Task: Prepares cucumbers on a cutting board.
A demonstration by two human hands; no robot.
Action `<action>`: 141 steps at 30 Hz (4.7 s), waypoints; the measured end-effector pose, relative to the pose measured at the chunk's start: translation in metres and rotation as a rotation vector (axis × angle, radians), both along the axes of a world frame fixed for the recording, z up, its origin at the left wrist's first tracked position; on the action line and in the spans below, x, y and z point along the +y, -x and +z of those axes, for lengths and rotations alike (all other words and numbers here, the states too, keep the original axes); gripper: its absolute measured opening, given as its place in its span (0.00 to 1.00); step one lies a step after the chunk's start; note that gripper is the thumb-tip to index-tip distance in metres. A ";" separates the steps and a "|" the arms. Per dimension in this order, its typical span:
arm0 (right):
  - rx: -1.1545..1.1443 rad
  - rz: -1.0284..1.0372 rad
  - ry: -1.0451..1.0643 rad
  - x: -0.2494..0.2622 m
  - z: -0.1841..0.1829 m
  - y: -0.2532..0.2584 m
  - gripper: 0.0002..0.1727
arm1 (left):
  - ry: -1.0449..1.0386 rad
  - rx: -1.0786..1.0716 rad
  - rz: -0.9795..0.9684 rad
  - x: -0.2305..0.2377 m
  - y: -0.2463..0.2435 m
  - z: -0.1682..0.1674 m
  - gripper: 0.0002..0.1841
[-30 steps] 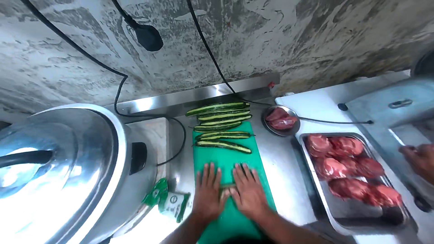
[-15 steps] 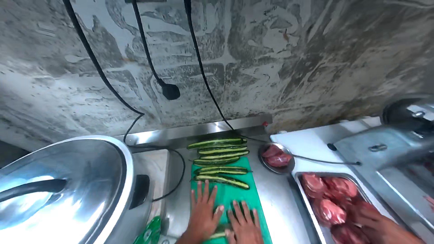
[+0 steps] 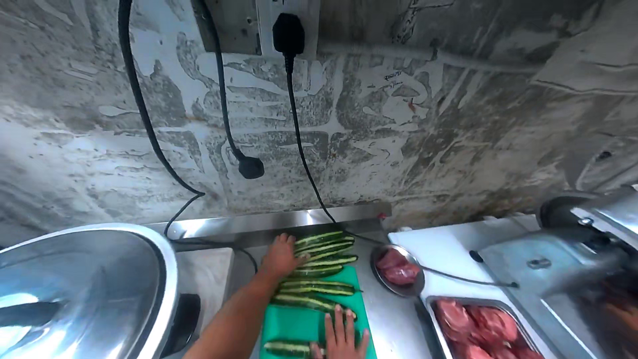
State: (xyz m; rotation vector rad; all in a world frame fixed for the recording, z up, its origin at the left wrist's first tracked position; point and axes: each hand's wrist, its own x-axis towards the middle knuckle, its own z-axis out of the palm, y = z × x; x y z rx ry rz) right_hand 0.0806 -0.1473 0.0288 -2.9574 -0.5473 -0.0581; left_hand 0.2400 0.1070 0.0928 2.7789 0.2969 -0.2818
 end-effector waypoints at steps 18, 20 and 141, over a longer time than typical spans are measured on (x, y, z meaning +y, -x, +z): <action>0.069 0.108 -0.355 -0.063 0.033 0.021 0.37 | 0.013 -0.384 -0.356 -0.088 0.298 -0.051 0.30; 0.196 0.155 -0.124 -0.075 0.015 0.053 0.37 | -0.019 -0.362 -0.324 -0.103 0.315 -0.068 0.30; 0.107 0.144 0.011 -0.049 -0.001 0.030 0.40 | -0.210 -0.191 -0.149 -0.107 0.247 -0.072 0.49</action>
